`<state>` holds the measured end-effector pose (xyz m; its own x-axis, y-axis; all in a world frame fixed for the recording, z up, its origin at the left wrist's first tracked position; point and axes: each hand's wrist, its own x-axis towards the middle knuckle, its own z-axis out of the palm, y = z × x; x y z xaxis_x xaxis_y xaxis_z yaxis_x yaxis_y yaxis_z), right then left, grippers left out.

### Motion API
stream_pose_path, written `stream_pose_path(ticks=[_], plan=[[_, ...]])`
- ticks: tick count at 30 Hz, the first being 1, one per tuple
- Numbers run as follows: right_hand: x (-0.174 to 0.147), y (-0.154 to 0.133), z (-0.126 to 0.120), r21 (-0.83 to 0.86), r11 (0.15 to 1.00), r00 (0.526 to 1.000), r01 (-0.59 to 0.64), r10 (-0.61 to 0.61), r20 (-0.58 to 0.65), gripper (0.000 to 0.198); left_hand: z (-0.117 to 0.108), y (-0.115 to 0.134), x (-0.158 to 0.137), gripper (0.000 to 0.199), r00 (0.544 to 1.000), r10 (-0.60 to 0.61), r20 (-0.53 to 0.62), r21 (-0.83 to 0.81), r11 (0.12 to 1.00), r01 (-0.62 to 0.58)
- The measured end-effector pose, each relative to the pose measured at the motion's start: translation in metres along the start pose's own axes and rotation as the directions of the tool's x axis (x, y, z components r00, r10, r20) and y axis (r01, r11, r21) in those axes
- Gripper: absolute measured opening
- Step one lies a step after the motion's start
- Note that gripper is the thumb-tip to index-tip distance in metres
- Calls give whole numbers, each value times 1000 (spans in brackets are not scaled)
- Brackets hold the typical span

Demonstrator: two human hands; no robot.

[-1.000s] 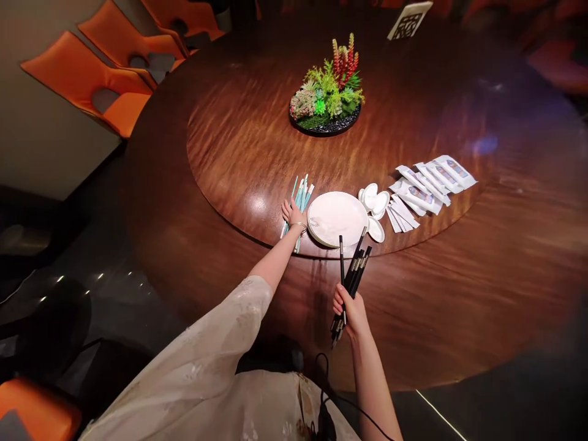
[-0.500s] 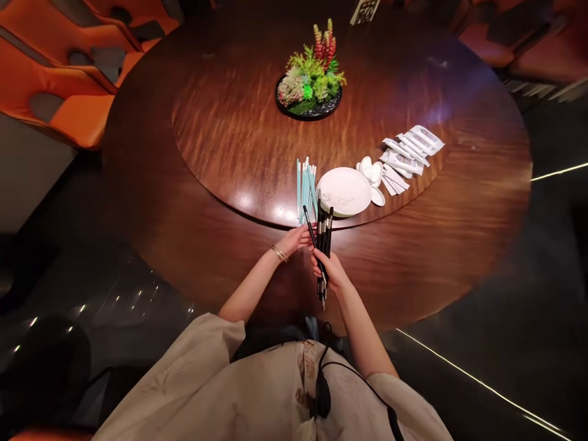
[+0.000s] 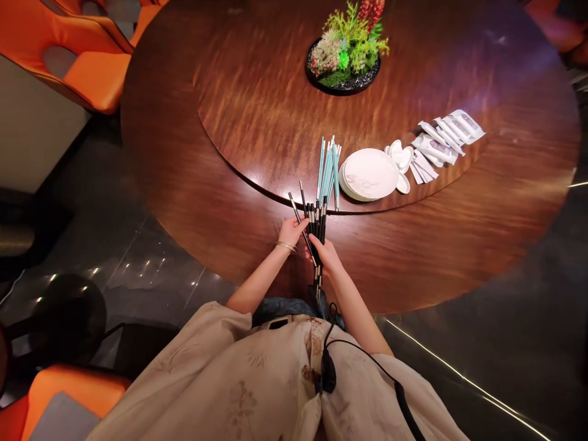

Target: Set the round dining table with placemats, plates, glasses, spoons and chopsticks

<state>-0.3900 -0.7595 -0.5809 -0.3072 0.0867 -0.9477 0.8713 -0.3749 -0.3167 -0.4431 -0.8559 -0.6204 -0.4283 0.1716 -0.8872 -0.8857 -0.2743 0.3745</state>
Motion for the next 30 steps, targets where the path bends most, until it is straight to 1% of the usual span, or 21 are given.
stream_pose_path(ticks=[2,5,7,9,11,14,17,19,22,25,26,27,28,30], plan=[[2,2,0,-9,1000,999,26,-26,-33,42,1,0,0,10,999,-25,-35,-16,1000,25],[3,3,-1,26,999,997,44,-42,-59,37,3,-1,3,4,991,-82,-106,-82,994,74],[3,4,-3,56,998,997,30,-26,-66,32,2,-1,6,6,984,-87,-158,-125,990,67],[5,4,-5,83,996,997,8,-2,-73,28,0,-1,9,12,982,-76,-174,-106,993,58],[6,6,-8,104,994,995,-11,20,-93,26,-3,-1,11,14,986,-64,-152,-6,998,64],[9,8,-9,124,992,992,-16,32,-126,27,-3,-2,9,7,997,-27,-77,158,987,39],[11,8,-8,125,992,993,9,6,-122,30,3,-8,3,16,999,-39,21,212,977,34],[12,8,-7,123,992,992,24,-8,-126,32,8,-13,1,23,997,-69,30,213,975,61],[12,8,-6,162,986,986,34,-7,-164,31,13,-20,4,25,998,-48,-36,170,984,54],[12,9,-6,222,975,980,26,19,-199,30,12,-21,12,36,983,51,-178,124,992,-29],[12,9,-7,232,972,981,24,22,-191,31,10,-20,14,38,974,73,-216,101,994,-52],[11,10,-8,234,972,985,26,15,-171,32,8,-18,16,39,970,70,-232,74,996,-55],[10,11,-9,229,973,990,31,1,-138,34,7,-16,16,38,974,43,-221,49,998,-33],[9,12,-11,201,979,998,39,-29,-55,39,4,-13,16,32,990,-41,-138,37,998,47]])
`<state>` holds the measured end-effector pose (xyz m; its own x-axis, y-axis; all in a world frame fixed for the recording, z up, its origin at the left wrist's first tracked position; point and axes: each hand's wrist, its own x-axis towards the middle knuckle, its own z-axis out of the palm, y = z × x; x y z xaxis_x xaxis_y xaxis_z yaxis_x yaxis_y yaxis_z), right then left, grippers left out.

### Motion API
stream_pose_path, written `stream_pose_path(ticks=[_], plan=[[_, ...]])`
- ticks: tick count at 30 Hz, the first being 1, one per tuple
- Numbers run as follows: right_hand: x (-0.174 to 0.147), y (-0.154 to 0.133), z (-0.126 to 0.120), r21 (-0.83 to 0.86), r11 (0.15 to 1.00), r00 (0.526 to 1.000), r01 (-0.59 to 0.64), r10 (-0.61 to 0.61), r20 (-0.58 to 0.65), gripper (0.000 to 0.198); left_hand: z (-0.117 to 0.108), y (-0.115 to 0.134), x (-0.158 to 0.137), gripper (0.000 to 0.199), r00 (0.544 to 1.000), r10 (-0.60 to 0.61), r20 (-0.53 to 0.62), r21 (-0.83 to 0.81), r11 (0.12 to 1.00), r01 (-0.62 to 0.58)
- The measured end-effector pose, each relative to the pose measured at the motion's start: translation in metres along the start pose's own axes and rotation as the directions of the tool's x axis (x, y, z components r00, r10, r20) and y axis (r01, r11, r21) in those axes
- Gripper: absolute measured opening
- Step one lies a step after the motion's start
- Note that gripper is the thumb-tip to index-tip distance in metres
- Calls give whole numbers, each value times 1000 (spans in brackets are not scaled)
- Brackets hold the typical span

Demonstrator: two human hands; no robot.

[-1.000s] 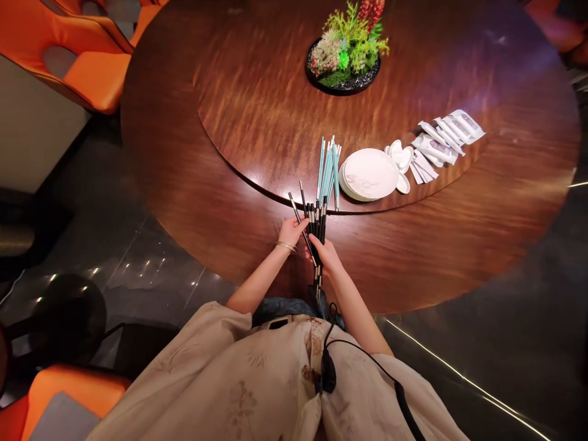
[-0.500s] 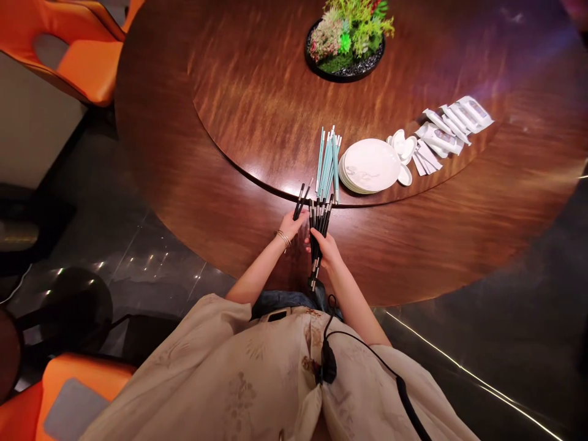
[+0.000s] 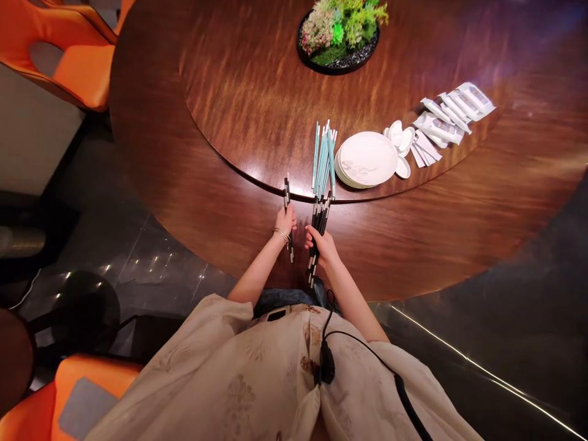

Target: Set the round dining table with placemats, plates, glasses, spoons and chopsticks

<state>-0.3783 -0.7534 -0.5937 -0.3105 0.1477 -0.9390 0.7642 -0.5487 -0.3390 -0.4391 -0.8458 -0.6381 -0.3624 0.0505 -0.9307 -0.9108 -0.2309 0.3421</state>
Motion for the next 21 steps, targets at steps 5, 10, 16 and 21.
stream_pose_path(ticks=[5,10,16,21], plan=[[-2,2,0,-120,992,990,35,-18,138,49,-1,-3,-7,36,976,-73,206,100,994,53],[-1,3,3,-132,988,991,83,-67,119,48,3,-10,-15,42,981,-71,178,42,997,65],[3,9,5,-119,992,999,39,-40,-11,43,10,-7,-15,30,1000,5,-15,95,995,-4],[6,11,3,-156,984,996,89,-89,9,43,8,-9,-1,36,998,30,-50,35,999,-28]])
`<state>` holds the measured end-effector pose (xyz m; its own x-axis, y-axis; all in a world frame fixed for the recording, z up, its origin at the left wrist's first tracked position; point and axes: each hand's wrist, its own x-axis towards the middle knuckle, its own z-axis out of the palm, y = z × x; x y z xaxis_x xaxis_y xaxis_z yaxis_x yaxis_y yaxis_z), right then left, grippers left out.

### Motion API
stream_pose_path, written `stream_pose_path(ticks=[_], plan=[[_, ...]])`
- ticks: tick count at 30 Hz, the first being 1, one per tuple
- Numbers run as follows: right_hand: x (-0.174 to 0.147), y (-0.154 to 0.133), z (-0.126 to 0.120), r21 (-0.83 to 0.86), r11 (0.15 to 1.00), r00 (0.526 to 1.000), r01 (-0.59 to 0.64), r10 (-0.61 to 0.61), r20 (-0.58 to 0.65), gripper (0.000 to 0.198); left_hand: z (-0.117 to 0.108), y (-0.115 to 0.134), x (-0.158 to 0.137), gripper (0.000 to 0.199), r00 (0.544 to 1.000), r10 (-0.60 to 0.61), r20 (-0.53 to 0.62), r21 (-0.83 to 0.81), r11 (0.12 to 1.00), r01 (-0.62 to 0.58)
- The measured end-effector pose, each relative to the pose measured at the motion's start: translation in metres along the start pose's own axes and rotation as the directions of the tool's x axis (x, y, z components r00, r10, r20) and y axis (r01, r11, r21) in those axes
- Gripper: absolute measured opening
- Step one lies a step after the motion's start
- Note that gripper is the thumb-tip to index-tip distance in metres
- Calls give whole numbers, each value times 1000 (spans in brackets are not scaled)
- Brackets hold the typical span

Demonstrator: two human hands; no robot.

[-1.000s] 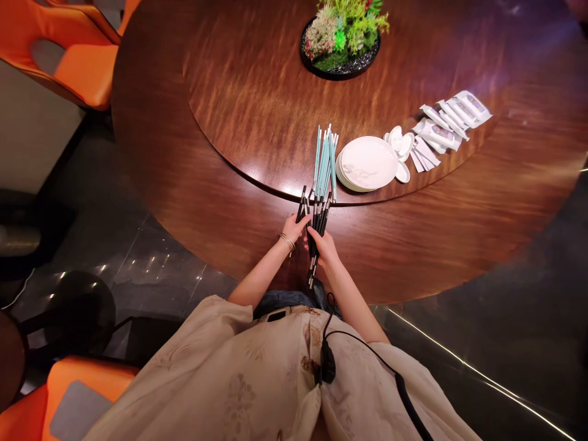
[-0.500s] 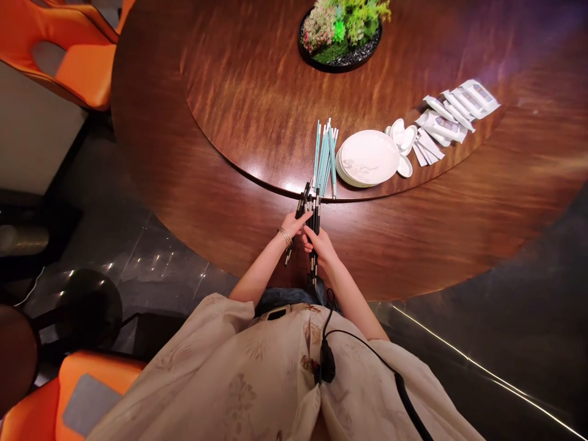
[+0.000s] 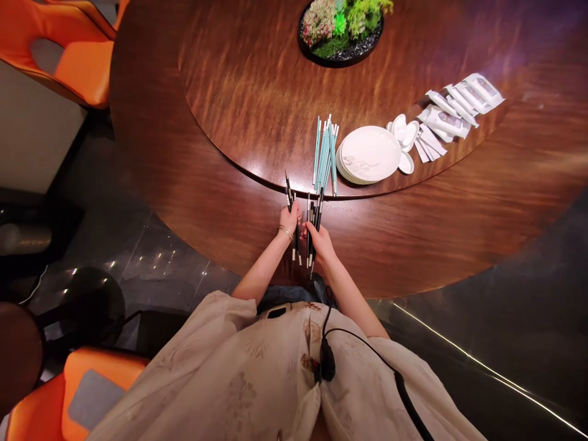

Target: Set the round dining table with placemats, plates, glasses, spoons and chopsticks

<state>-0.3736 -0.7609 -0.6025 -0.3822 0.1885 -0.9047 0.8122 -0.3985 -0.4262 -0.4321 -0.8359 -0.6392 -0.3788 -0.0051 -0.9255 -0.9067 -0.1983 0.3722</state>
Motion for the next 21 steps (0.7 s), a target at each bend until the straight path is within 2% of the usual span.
stream_pose_path(ticks=[5,12,17,21], plan=[[2,-6,0,-9,1000,989,25,-24,143,48,-5,-9,-6,43,979,-76,190,34,997,70],[8,-15,-3,-104,995,988,-5,21,156,57,-10,-7,-9,49,920,-176,351,-16,981,194],[11,-15,-5,-129,991,982,-31,54,182,59,-12,-5,-3,44,910,-197,365,-18,976,218],[9,-17,-4,-124,991,988,-38,56,143,50,-10,-4,-7,41,937,-212,279,-34,972,231]])
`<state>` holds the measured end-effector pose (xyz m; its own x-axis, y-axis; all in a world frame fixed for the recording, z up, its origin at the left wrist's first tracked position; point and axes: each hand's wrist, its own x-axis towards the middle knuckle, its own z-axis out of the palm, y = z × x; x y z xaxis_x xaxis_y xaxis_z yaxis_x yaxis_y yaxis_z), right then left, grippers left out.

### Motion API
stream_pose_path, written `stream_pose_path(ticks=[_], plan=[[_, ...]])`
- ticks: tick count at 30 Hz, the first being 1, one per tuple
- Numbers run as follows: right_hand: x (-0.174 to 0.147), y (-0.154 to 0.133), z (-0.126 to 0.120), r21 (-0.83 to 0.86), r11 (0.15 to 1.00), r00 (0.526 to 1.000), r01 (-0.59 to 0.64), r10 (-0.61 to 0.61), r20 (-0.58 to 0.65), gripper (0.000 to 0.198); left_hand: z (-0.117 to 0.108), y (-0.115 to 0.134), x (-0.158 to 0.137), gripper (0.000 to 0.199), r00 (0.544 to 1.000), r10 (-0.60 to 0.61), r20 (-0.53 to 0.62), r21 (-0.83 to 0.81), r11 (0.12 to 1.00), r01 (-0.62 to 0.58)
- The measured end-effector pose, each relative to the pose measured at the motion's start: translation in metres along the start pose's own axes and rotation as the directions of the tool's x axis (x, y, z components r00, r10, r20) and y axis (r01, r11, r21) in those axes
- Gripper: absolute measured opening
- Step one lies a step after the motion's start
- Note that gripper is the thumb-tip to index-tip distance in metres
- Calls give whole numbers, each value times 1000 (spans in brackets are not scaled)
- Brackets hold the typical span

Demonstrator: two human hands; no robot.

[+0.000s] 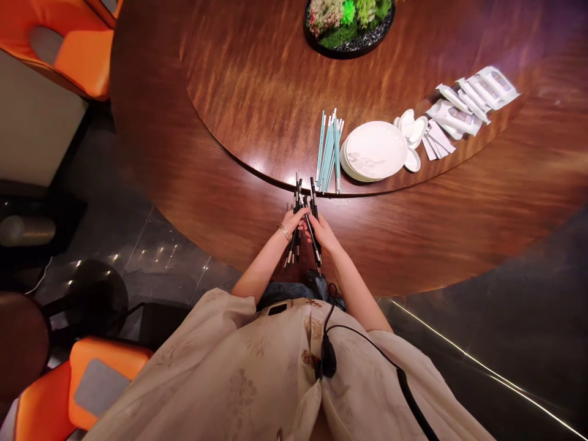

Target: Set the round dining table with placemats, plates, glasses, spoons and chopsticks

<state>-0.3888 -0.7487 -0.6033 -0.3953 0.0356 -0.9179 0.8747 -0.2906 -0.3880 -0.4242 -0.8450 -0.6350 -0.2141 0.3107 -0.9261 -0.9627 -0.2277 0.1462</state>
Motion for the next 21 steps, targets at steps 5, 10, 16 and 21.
stream_pose_path(ticks=[5,10,16,21], plan=[[-6,1,-2,44,999,1000,-10,9,25,45,4,0,-6,38,990,28,-137,7,1000,-27],[-8,4,-2,72,997,999,33,-32,-19,44,5,-1,-7,47,987,128,-102,35,992,-125],[-6,10,-3,41,996,997,78,-77,-14,48,4,-1,-7,33,991,126,-52,119,986,-120],[-1,12,-12,-68,994,995,91,-88,36,53,-3,0,-2,36,996,79,-48,164,984,-70]])
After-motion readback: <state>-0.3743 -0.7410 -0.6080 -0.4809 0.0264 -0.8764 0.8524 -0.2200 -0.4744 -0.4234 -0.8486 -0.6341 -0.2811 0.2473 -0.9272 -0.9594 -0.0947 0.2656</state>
